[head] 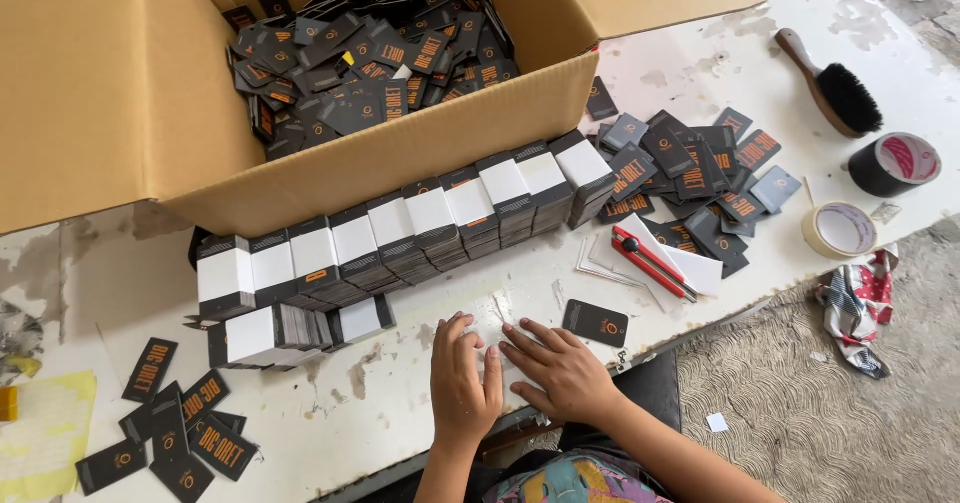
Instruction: Sorting, stacking, and inserting printed cards into small cardboard boxes
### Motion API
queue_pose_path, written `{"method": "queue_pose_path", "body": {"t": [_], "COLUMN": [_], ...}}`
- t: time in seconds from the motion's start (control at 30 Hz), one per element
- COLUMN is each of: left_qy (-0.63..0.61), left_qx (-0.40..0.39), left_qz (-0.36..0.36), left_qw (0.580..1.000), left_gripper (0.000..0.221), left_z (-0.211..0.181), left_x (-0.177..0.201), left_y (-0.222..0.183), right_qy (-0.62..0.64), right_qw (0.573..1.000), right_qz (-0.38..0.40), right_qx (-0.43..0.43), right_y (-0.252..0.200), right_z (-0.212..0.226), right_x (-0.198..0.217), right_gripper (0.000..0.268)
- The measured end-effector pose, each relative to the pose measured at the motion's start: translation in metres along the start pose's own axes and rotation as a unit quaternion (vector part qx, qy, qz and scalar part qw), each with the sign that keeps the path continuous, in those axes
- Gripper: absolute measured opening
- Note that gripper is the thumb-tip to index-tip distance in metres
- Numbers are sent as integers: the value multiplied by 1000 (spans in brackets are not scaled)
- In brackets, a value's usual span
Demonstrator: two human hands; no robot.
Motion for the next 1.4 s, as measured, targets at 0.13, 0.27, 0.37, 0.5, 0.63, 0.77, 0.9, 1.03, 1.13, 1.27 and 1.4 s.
{"method": "queue_pose_path", "body": {"t": [0.13, 0.27, 0.37, 0.5, 0.63, 0.77, 0.9, 1.03, 1.13, 1.27, 1.4], "left_qy": [-34, 95, 54, 81, 104, 138, 139, 81, 132, 58, -302], "left_qx": [0, 45, 30, 28, 20, 19, 22, 55, 17, 37, 168], "left_qz": [-20, 125, 112, 137, 140, 154, 147, 135, 137, 139, 155], "left_qw": [999, 987, 992, 987, 984, 978, 979, 986, 982, 988, 925], "left_gripper": [18, 53, 53, 48, 54, 56, 54, 50, 44, 43, 56], "left_z": [24, 33, 32, 37, 28, 29, 32, 34, 33, 32, 18], "left_x": [-31, -50, -50, -57, -52, -55, -58, -55, -57, -55, -61], "left_y": [-6, 1, -4, -3, 3, 2, 2, 4, 6, 3, -14], "right_qy": [17, 235, 136, 29, -44, -88, -78, 36, 118, 463, 647], "right_qw": [999, 943, 924, 909, 938, 954, 964, 930, 882, 720, 616], "right_qz": [-32, -216, -307, -176, -25, 103, -81, -63, -85, -214, -243], "right_qx": [-6, -99, -185, -378, -344, -266, -242, -361, -449, -471, -378], "right_y": [0, -10, -21, -16, 9, 27, 4, -27, -55, -71, -64], "right_z": [0, -41, -105, -188, -236, -248, -265, -254, -235, -168, -76], "right_x": [4, 23, 47, 76, 78, 79, 80, 90, 82, 41, -28], "right_gripper": [40, 8, 17, 38, 47, 54, 30, 20, 18, 24, 26]}}
Point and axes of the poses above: each hand's wrist, its own y-axis towards the middle knuckle, its own x-axis out of the back of the hand, z = x × y, the point moved 4 cm from there along y, towards the middle knuckle, and after that the axes turned 7 degrees about z, right-handed, at the moved point
